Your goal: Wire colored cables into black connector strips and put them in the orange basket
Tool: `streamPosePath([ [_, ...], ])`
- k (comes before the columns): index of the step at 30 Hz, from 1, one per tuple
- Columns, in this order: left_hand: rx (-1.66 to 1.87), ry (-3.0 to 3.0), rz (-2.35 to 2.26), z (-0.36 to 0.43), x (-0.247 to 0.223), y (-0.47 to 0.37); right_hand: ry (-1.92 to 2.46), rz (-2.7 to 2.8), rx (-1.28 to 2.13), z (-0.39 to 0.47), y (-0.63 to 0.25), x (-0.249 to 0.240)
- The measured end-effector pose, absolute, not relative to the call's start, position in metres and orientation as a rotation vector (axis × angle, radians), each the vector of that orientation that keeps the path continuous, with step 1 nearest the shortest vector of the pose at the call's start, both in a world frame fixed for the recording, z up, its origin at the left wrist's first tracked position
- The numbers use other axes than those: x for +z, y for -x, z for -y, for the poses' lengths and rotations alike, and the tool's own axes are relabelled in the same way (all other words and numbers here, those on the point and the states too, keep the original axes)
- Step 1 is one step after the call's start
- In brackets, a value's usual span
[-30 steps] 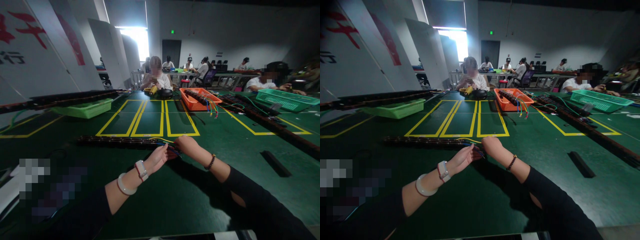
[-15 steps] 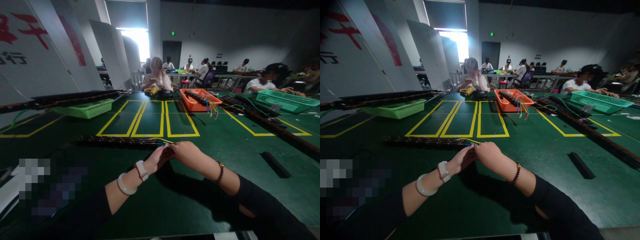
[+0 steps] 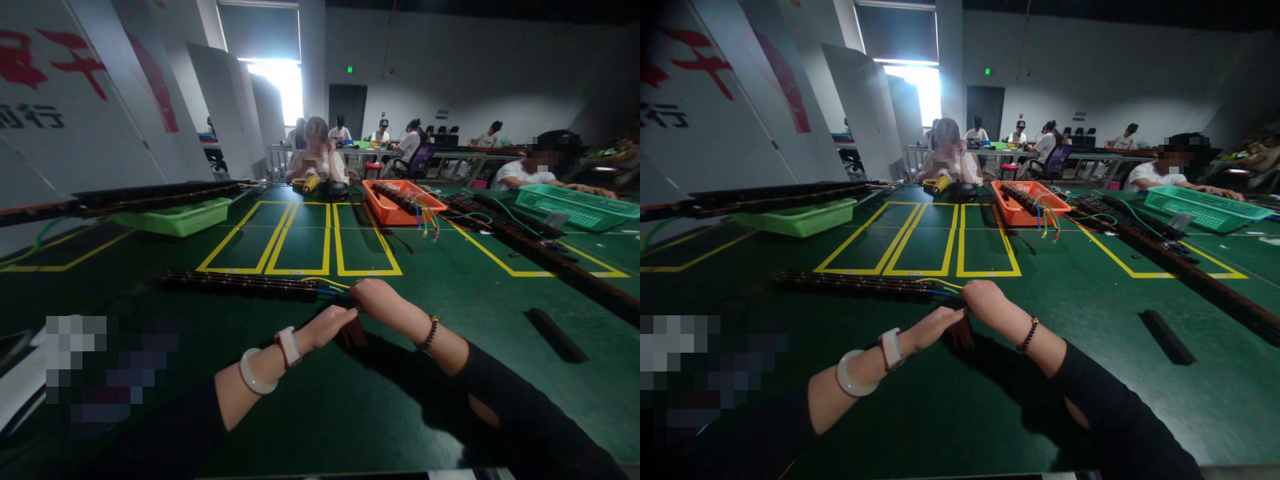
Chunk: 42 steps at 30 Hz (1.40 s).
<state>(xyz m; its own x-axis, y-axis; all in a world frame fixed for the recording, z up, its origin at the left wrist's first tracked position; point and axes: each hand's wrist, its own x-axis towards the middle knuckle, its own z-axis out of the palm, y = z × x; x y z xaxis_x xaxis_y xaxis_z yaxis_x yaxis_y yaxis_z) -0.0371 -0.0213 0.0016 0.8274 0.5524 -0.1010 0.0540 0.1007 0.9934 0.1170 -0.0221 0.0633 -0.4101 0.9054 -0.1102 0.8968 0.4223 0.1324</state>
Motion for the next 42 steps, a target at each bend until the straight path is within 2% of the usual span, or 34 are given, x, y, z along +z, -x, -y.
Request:
streamPosePath([
  [6, 0.360, -1.514, -0.531, 0.022, 0.007, 0.039, -1.663, -2.594, -0.007, 0.010, -0.128, 0.056],
  [12, 0.341, -1.674, -0.518, 0.029, 0.007, 0.038, -1.858, -2.996, -0.191, -0.009, -0.131, 0.057],
  [20, 0.388, -1.916, -0.423, 0.035, 0.009, 0.039, -1.524, -2.977, -0.028, -0.043, -0.070, 0.030],
  [25, 0.406, -1.954, -0.400, 0.034, 0.007, 0.039, -1.546, -2.919, 0.020, -0.047, -0.060, 0.036],
  [29, 0.409, -1.988, -0.405, 0.033, 0.004, 0.038, -1.675, -2.934, 0.247, -0.049, -0.078, 0.061],
  [35, 0.403, -1.986, -0.405, 0.031, 0.000, 0.039, -1.672, -2.769, 0.812, -0.072, -0.151, 0.131],
  [42, 0.359, -1.929, -0.426, 0.032, 0.003, 0.040, -2.003, -2.291, 1.171, -0.081, -0.254, 0.202],
])
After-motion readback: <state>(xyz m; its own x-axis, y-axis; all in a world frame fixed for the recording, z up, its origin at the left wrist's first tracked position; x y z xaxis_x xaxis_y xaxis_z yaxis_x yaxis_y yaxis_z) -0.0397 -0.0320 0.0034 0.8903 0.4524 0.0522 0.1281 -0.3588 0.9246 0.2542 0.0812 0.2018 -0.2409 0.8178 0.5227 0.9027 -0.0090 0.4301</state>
